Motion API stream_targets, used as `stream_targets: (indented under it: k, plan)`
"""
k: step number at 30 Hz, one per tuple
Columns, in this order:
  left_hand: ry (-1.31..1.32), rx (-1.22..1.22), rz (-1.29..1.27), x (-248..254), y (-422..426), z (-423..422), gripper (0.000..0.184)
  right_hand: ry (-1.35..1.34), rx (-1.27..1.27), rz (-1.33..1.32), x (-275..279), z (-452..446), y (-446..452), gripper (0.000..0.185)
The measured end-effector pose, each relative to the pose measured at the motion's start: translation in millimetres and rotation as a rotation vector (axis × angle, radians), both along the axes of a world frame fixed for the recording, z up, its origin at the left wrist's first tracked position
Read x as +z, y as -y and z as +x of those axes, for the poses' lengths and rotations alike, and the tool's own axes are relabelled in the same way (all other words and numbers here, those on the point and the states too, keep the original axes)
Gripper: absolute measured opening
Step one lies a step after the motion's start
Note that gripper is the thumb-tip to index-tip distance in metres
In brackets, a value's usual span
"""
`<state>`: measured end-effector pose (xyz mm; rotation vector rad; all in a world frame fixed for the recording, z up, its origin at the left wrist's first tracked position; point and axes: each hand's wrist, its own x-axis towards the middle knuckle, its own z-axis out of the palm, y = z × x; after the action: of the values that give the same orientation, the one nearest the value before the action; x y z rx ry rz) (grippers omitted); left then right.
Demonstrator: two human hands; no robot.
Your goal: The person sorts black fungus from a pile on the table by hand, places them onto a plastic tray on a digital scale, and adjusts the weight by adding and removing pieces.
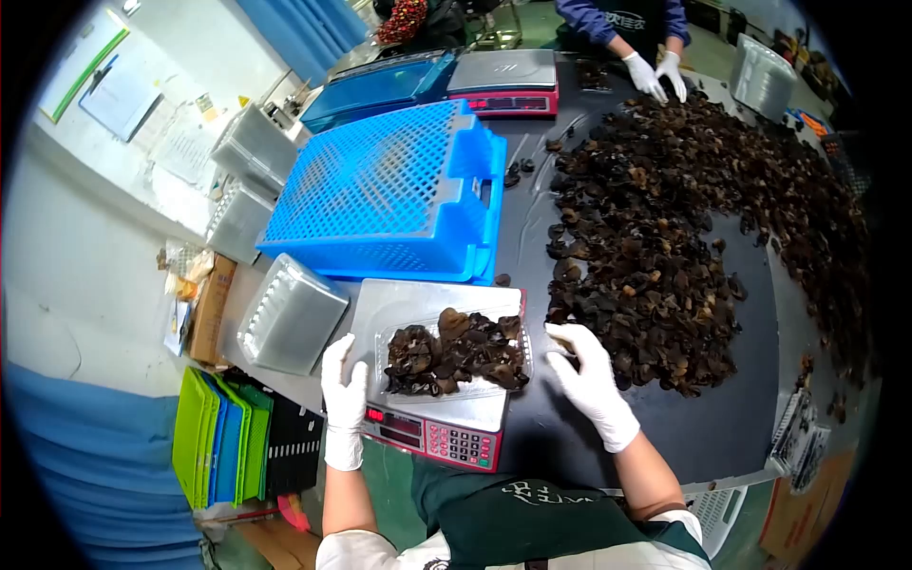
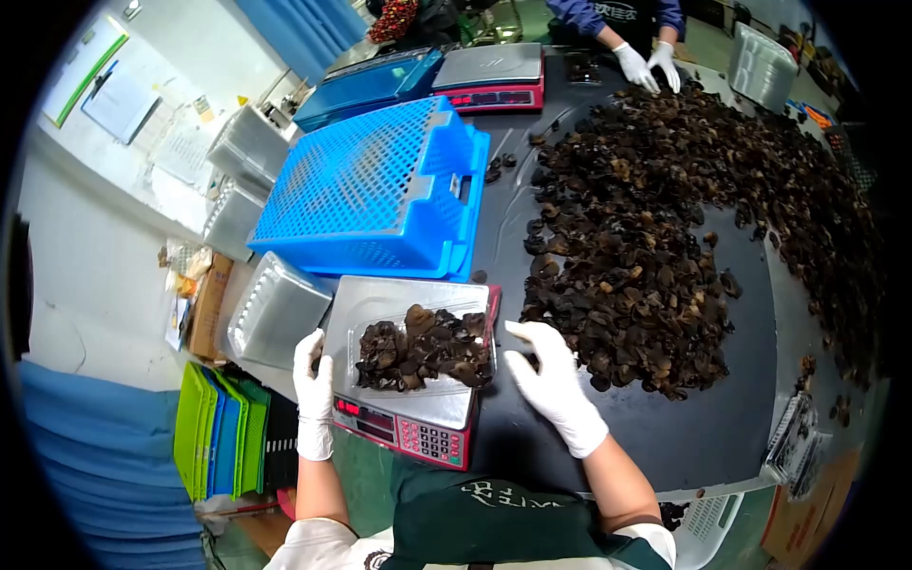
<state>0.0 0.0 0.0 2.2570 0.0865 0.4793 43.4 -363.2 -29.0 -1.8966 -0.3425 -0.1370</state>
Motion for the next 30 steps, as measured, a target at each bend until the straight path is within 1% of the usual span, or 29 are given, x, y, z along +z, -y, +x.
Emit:
stream_targets:
  k: [1, 2, 3, 5, 6, 7, 9, 10, 11, 13, 14, 15, 19, 20, 21, 22, 23, 25, 26, 27, 29, 30]
  plan:
    - [-0.019, 0.103, -0.094, -11, -8, -7, 0.037, -0.137, 0.004, 0.081, -8, -6, 8, 0.037]
    - [-0.075, 0.155, -0.068, -25, -19, -15, 0.036, -0.304, 0.018, 0.146, -15, -12, 14, 0.039]
    - [-0.143, 0.187, -0.001, -18, -26, -21, 0.033, -0.463, 0.054, 0.185, -32, -17, 3, 0.044]
    - [-0.203, 0.131, 0.234, -44, -32, -33, 0.03, -0.468, 0.106, 0.15, -36, -24, -5, 0.05]
    - [-0.371, 0.146, 0.204, -27, -10, -32, 0.029, -0.557, 0.149, 0.19, -33, -24, -11, 0.054]
    - [-0.322, 0.125, 0.154, -39, -11, -35, 0.029, -0.552, 0.22, 0.166, -37, -24, -16, 0.056]
    - [-0.217, 0.118, 0.04, -57, -5, -31, 0.029, -0.659, 0.22, 0.304, -33, -22, -30, 0.055]
    - [-0.133, 0.114, 0.005, -64, -3, -28, 0.029, -0.624, 0.205, 0.336, -37, -21, -32, 0.054]
    - [-0.124, 0.105, 0.002, -67, -5, -30, 0.029, -0.569, 0.206, 0.322, -39, -19, -33, 0.053]
    - [-0.323, 0.221, -0.409, -47, 4, -26, 0.027, -0.514, 0.178, 0.312, -35, -13, -38, 0.054]
    - [-0.244, 0.223, -0.49, -49, 4, -21, 0.027, -0.514, 0.156, 0.348, -30, -9, -40, 0.053]
    - [-0.213, 0.223, -0.554, -41, 7, -15, 0.028, -0.483, 0.148, 0.372, -23, -5, -41, 0.054]
    - [-0.144, 0.163, -0.606, -16, -7, 23, 0.028, -0.406, 0.156, 0.396, 3, 41, -52, 0.051]
    - [-0.135, 0.16, -0.601, -9, -12, 37, 0.028, -0.447, 0.182, 0.474, 16, 56, -56, 0.05]
    - [-0.127, 0.156, -0.596, -4, -16, 53, 0.028, -0.467, 0.196, 0.427, 35, 72, -58, 0.051]
    - [-0.105, 0.171, -0.639, -4, -22, 70, 0.028, -0.419, 0.199, 0.401, 40, 89, -64, 0.051]
    - [-0.094, 0.218, -0.684, -4, -26, 87, 0.028, -0.368, 0.199, 0.376, 41, 107, -71, 0.051]
    - [-0.085, 0.232, -0.742, -12, -39, 117, 0.028, -0.441, 0.204, 0.458, 44, 136, -84, 0.052]
    - [-0.1, 0.22, -0.721, -21, -50, 131, 0.029, -0.441, 0.2, 0.468, 38, 151, -91, 0.054]
    - [-0.074, 0.207, -0.803, -33, -58, 146, 0.028, -0.476, 0.206, 0.492, 29, 165, -97, 0.055]
    - [-0.082, 0.229, -0.89, -41, -63, 166, 0.028, -0.512, 0.208, 0.554, 13, 182, -106, 0.058]
    - [-0.07, 0.231, -0.888, -42, -65, 174, 0.03, -0.535, 0.19, 0.595, 11, 184, -109, 0.06]
